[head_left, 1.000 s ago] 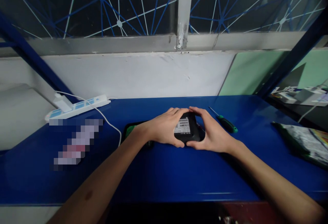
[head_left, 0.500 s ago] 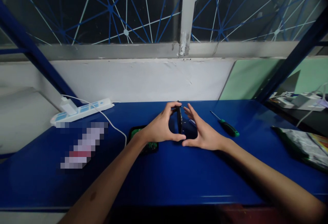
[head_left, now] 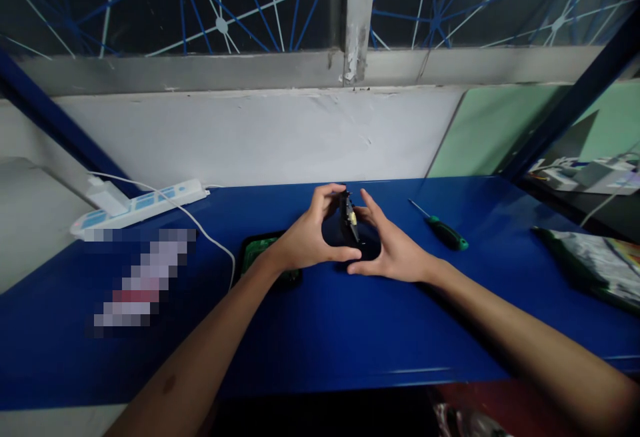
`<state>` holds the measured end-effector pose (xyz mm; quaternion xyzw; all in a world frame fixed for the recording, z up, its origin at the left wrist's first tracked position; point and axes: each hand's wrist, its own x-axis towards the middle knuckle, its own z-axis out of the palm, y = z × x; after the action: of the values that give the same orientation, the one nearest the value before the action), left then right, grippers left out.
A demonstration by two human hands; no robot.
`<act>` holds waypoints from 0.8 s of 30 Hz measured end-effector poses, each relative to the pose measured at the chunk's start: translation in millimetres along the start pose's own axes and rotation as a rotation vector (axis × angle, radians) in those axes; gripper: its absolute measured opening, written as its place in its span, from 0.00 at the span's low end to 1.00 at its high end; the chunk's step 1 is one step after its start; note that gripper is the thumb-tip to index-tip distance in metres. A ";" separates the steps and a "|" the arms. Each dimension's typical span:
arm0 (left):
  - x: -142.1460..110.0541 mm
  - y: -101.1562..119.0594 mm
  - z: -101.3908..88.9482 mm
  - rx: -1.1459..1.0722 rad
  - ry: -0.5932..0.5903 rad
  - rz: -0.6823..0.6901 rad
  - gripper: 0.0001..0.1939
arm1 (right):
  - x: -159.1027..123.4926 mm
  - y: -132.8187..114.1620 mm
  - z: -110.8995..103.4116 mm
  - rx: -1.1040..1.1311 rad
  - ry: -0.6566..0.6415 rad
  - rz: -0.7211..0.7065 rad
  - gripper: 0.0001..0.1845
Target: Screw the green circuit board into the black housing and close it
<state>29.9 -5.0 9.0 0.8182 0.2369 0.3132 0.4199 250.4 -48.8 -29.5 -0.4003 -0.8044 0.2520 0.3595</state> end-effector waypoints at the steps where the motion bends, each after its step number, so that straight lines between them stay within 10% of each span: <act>1: 0.0 -1.1 -0.6 0.012 0.010 -0.010 0.51 | -0.3 0.8 0.2 -0.012 0.013 0.023 0.74; 24: -1.8 -18.3 -17.9 0.560 0.089 -0.128 0.44 | 3.6 -0.1 1.1 -0.320 0.097 0.236 0.68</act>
<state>13.6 13.3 1.2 0.8712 0.3836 0.2438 0.1857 247.9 -46.0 -28.8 -0.5554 -0.7635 0.1417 0.2975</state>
